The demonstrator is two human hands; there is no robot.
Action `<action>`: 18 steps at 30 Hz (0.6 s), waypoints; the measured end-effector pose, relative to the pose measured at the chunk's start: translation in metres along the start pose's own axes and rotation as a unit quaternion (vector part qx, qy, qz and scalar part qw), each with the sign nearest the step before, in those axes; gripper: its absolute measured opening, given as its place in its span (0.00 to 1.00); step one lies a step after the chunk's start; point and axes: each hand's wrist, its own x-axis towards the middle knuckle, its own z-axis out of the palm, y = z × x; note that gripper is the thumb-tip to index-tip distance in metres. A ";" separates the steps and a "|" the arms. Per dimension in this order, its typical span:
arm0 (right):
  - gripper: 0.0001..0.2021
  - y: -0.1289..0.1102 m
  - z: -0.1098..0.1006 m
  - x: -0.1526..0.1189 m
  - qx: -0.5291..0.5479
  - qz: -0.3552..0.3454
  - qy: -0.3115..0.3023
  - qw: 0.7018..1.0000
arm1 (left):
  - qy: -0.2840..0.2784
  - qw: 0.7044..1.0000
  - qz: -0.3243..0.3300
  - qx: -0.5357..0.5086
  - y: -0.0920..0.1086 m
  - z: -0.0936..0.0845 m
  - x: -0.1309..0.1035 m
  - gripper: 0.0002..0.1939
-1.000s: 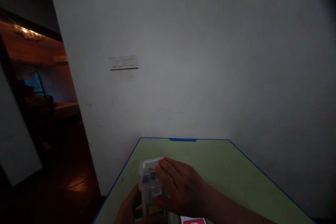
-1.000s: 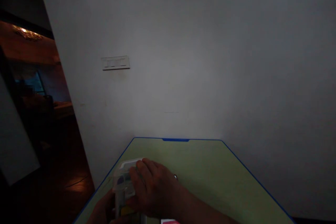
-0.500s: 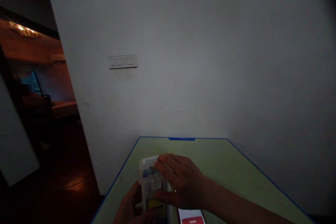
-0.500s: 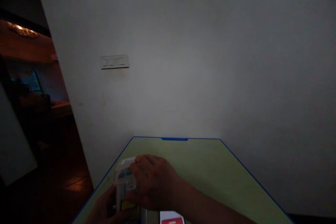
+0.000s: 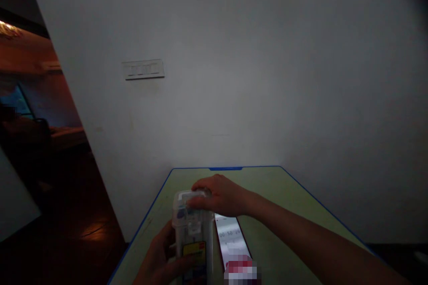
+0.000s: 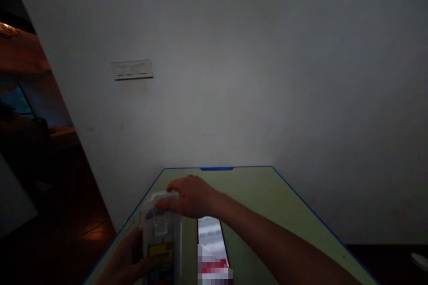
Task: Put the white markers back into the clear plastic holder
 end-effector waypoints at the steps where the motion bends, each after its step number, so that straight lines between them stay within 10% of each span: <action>1: 0.13 0.004 0.001 0.003 0.010 0.008 0.006 1.000 | 0.012 1.000 -0.003 0.014 0.000 0.000 0.000 0.31; 18: 0.20 -0.001 0.000 -0.009 -0.007 -0.059 0.014 0.998 | 0.005 1.000 0.021 -0.010 -0.010 -0.004 0.006 0.33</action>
